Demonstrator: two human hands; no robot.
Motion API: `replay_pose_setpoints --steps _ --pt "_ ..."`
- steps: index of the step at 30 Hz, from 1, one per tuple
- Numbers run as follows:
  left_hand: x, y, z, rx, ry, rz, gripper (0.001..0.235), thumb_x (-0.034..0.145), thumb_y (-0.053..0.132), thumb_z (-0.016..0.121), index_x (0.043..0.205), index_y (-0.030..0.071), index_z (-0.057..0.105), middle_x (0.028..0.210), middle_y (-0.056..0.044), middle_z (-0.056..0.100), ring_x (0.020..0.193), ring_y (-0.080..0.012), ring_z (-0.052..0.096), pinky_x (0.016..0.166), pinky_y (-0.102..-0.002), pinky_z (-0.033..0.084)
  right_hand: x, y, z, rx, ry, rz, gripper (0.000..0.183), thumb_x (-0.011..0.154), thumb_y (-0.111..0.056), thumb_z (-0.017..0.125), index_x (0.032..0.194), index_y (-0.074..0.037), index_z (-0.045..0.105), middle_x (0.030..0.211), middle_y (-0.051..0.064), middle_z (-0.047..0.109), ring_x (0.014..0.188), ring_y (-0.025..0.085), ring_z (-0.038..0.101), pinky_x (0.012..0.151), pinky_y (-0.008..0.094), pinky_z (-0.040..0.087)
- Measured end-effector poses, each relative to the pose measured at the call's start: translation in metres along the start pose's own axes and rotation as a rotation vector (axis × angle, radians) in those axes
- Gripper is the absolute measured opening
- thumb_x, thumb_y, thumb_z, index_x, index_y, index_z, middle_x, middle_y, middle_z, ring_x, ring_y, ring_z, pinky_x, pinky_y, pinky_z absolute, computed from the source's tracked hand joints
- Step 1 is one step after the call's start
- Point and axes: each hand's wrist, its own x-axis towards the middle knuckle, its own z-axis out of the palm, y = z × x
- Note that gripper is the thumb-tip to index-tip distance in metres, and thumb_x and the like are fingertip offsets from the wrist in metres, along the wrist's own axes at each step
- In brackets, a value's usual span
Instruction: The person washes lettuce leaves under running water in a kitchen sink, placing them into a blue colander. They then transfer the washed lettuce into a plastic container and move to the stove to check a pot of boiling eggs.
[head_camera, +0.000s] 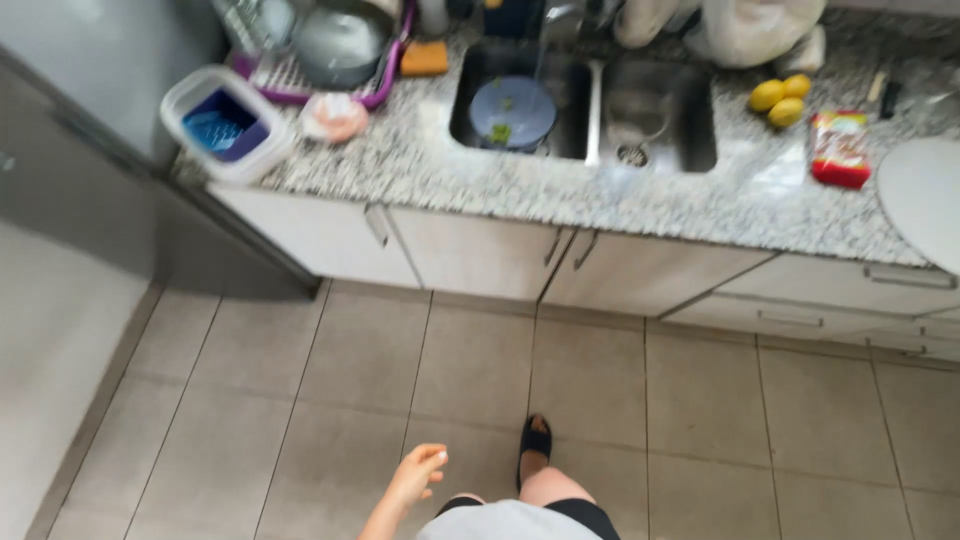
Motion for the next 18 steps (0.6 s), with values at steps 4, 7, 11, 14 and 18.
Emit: replay_pose_setpoints --steps 4,7,11,14,18 --pt "0.015 0.084 0.003 -0.060 0.025 -0.013 0.038 0.081 0.038 0.055 0.116 0.024 0.064 0.116 0.008 0.070 0.093 -0.0118 0.066 0.080 -0.032 0.046 0.143 -0.220 -0.021 0.027 0.027 0.020 0.046 0.079 -0.038 0.062 0.118 -0.013 0.067 0.119 0.001 0.068 0.112 0.014 0.060 0.097 0.029 0.041" --pt "-0.002 0.149 -0.008 -0.196 0.090 0.087 0.032 0.084 0.031 0.057 0.114 0.021 0.066 0.110 0.002 0.071 0.086 -0.0129 0.064 0.072 -0.029 0.046 0.174 -0.432 -0.049 0.090 -0.014 -0.228 0.041 0.083 -0.036 0.056 0.119 -0.017 0.065 0.113 -0.002 0.066 0.099 0.011 0.060 0.082 0.026 0.044" --pt "0.020 0.246 -0.040 -0.291 0.153 0.175 0.035 0.085 0.029 0.056 0.115 0.014 0.066 0.114 -0.006 0.072 0.094 -0.0178 0.066 0.083 -0.032 0.048 0.288 -0.590 -0.005 0.420 -0.087 -0.415 0.033 0.084 -0.022 0.060 0.114 -0.009 0.063 0.114 0.005 0.065 0.105 0.013 0.060 0.089 0.027 0.047" --pt "0.076 0.314 -0.065 -0.313 0.213 0.286 0.030 0.084 0.024 0.059 0.110 0.012 0.068 0.105 -0.008 0.073 0.084 -0.0162 0.065 0.075 -0.028 0.048 0.370 -0.646 0.049 0.364 -0.065 -0.338 0.043 0.080 -0.024 0.062 0.121 -0.013 0.057 0.120 0.004 0.061 0.111 0.015 0.057 0.093 0.029 0.043" --pt "0.150 0.446 -0.077 -0.069 0.278 0.563 0.024 0.081 0.023 0.062 0.100 0.014 0.074 0.093 0.002 0.075 0.079 -0.0105 0.069 0.076 -0.022 0.047 0.469 -0.649 0.127 0.176 -0.023 -0.018 0.077 0.070 -0.038 0.071 0.134 -0.007 0.043 0.131 0.015 0.051 0.120 0.027 0.050 0.100 0.034 0.037"
